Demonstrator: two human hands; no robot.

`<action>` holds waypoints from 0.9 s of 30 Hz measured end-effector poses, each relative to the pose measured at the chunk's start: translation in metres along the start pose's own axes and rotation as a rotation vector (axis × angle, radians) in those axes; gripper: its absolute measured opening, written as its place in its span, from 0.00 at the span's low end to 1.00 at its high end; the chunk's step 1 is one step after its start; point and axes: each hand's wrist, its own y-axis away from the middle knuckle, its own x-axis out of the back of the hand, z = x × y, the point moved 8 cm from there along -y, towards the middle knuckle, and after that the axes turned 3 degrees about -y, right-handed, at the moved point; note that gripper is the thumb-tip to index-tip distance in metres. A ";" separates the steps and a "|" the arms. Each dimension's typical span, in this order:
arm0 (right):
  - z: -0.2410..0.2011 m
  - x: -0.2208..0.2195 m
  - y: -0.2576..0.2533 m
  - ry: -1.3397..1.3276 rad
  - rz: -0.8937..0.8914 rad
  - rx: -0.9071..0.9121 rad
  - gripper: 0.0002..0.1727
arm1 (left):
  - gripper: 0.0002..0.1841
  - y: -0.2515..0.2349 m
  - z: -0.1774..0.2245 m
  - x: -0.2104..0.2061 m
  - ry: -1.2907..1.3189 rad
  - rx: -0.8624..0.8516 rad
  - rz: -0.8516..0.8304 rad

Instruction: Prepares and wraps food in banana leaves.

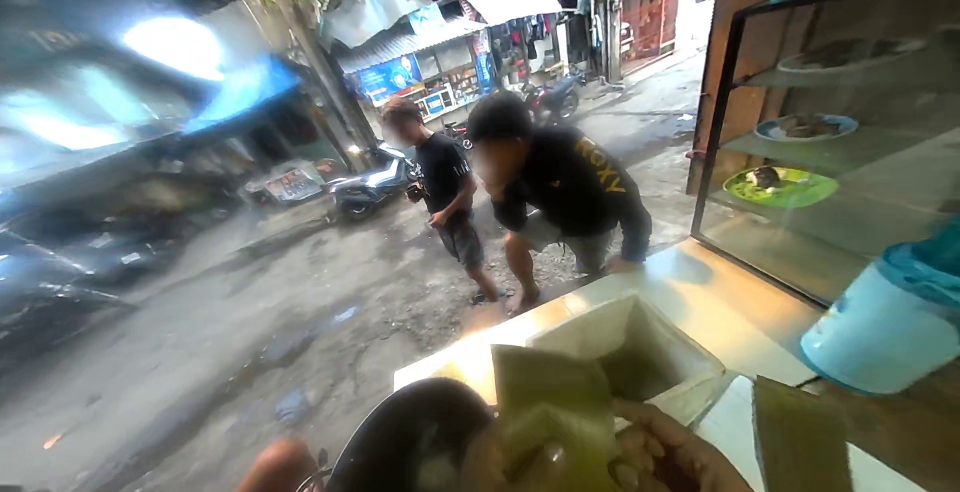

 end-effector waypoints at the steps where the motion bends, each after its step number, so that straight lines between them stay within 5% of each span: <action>1: 0.000 0.002 -0.003 -0.012 0.025 -0.016 0.28 | 0.11 0.000 0.000 0.000 -0.017 -0.009 -0.022; 7: 0.007 0.002 -0.013 -0.057 0.047 -0.095 0.24 | 0.16 0.001 -0.002 -0.002 -0.122 -0.015 -0.118; 12: 0.030 0.009 -0.012 -0.386 0.056 -0.127 0.04 | 0.13 0.005 0.005 -0.002 -0.295 -0.133 0.032; 16: 0.043 0.042 -0.003 -0.551 0.166 -0.103 0.07 | 0.15 0.000 0.009 -0.009 -0.305 -0.211 -0.003; 22: 0.095 0.171 0.046 -0.441 0.952 -0.273 0.15 | 0.12 -0.007 0.008 -0.012 -0.013 -0.107 -0.049; 27: 0.173 0.300 0.091 0.103 1.153 -0.450 0.17 | 0.14 -0.017 -0.005 -0.011 0.158 -0.027 -0.070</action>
